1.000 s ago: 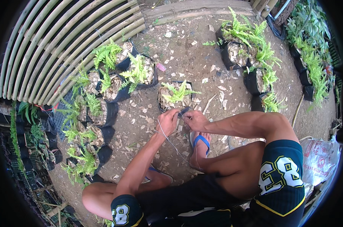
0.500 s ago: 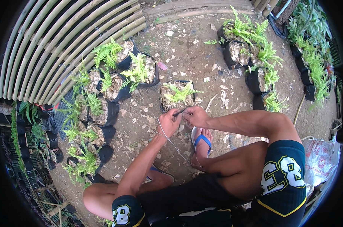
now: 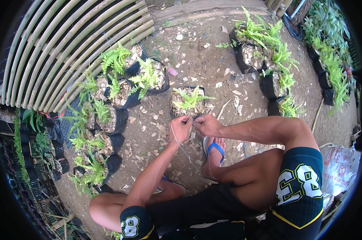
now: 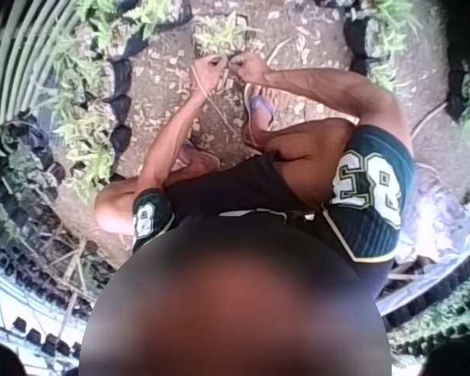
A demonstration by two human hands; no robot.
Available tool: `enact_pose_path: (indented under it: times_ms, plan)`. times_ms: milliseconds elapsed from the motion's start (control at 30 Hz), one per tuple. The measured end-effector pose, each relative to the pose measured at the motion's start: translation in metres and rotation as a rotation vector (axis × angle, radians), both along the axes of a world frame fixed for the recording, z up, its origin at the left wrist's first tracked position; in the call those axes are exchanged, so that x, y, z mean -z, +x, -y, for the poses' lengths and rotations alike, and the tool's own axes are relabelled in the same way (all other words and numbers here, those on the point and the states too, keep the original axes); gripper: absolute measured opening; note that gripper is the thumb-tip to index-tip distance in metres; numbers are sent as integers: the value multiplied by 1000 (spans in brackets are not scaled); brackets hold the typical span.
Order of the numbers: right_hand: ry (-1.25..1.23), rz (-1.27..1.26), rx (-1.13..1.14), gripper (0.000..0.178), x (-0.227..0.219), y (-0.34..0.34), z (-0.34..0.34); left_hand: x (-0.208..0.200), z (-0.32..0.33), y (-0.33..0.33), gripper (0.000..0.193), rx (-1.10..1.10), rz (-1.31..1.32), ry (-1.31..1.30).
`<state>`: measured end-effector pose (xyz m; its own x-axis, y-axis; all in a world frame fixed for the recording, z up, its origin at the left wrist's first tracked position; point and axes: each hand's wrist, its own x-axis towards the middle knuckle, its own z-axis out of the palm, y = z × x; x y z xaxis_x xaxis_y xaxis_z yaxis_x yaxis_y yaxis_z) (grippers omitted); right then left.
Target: The person sits on the ground and ties strings around the stems of several potted ferns. They pick up each plant, wrap a string around its base, and secure it before moving to the next one.
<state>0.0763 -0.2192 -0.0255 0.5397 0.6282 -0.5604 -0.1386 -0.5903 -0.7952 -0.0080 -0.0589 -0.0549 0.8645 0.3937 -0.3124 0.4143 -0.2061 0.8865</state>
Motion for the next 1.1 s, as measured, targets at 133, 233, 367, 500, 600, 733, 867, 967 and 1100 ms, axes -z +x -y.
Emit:
enact_pose_path:
  times_ms: [133, 233, 367, 500, 600, 733, 867, 967, 1100]
  plan:
    - [15, -153, 44, 21, -3, 1, -6, 1, 1, -3, 18, 89, 179, 185]
    - [-42, -241, 115, 15, -9, 3, -9, 2, -1, -5, 18, 171, 353, 342]
    - [-24, -345, 242, 18, -18, 8, -14, -1, -10, -8, 20, 163, 200, 269]
    - [279, -403, 23, 25, -26, 13, -8, -1, -15, -7, 22, 172, 162, 225]
    - [298, -3, -227, 22, -31, 7, -6, 4, -16, -6, 23, 156, 99, 179]
    - [211, 400, -305, 14, -37, 5, -9, 7, -15, -7, 21, 153, 210, 206]
    - [87, 486, -183, 14, -35, 21, -20, 6, -17, -10, 19, 261, 243, 317]
    - [81, 408, -89, 16, -32, 31, -21, 5, -14, -13, 18, 250, 263, 197]
    - [134, 339, -116, 18, -34, 38, -22, -1, -23, -10, 23, 293, 95, 93]
